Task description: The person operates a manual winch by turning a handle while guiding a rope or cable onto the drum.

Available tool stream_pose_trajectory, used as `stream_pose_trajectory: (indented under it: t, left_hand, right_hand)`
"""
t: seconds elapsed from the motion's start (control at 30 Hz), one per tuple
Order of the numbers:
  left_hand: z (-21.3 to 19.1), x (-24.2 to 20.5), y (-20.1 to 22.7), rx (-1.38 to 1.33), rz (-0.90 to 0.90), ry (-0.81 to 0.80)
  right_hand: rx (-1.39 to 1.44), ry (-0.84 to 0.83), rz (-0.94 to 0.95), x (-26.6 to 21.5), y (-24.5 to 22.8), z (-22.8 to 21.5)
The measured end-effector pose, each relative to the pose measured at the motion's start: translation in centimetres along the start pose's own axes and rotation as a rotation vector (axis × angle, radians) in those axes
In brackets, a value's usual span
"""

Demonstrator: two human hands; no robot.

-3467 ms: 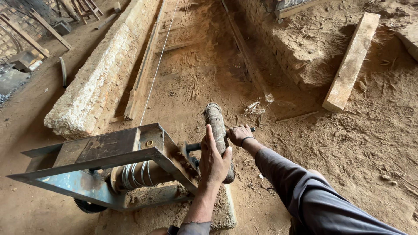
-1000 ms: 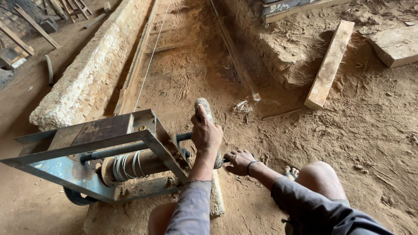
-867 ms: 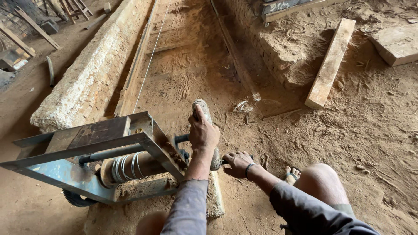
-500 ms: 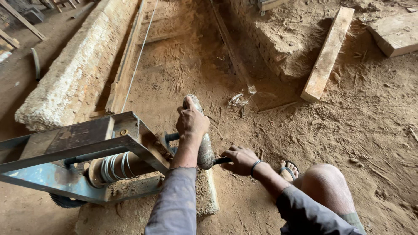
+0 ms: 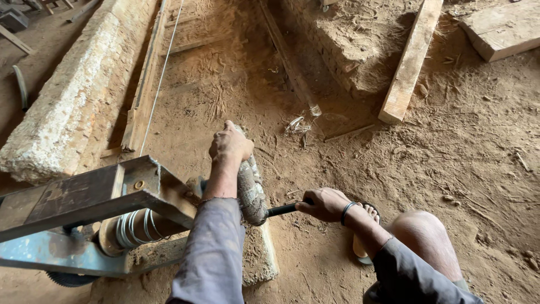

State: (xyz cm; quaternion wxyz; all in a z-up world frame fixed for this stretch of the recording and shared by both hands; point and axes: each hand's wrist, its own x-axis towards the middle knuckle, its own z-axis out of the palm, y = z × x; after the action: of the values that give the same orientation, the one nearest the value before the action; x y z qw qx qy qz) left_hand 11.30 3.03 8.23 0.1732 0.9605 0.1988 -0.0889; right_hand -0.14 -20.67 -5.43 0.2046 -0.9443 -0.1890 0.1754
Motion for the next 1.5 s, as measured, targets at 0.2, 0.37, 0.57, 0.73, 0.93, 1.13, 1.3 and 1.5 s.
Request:
stream_pose_trajectory:
  t: [0.2,0.37,0.57,0.73,0.93,1.13,1.3,1.5]
  left_hand:
    - [-1.0,2.3,0.5,0.052,-0.01,-0.024]
    - [-1.6,4.5,0.8,0.152,0.039,-0.145]
    - [-1.0,8.4,1.1,0.313,0.138,-0.268]
    - [-0.8,10.4,1.3,0.304,0.098,-0.37]
    - [-0.6,12.4,1.9,0.364,0.085,-0.455]
    - [-0.7,12.7,2.1,0.362,0.037,-0.473]
    - [0.2,14.7,2.1,0.387,0.071,-0.473]
    - [-0.5,12.9,2.1,0.298,0.155,-0.072]
  right_hand:
    - [0.179,0.125,0.085,-0.2,-1.1,0.3]
    - [0.456,0.222,0.106,0.1,-1.7,0.7]
    - [0.538,0.428,0.102,0.6,-3.0,1.1]
    - [0.594,0.63,-0.009,1.3,-3.8,1.0]
    - [0.538,0.702,-0.034,1.4,-4.9,-0.7]
    - [0.496,0.781,-0.146,1.3,-5.6,-2.1]
    - [0.436,0.833,-0.176,2.4,-5.5,-2.1]
    - [0.433,0.892,-0.233,3.5,-5.0,-1.3]
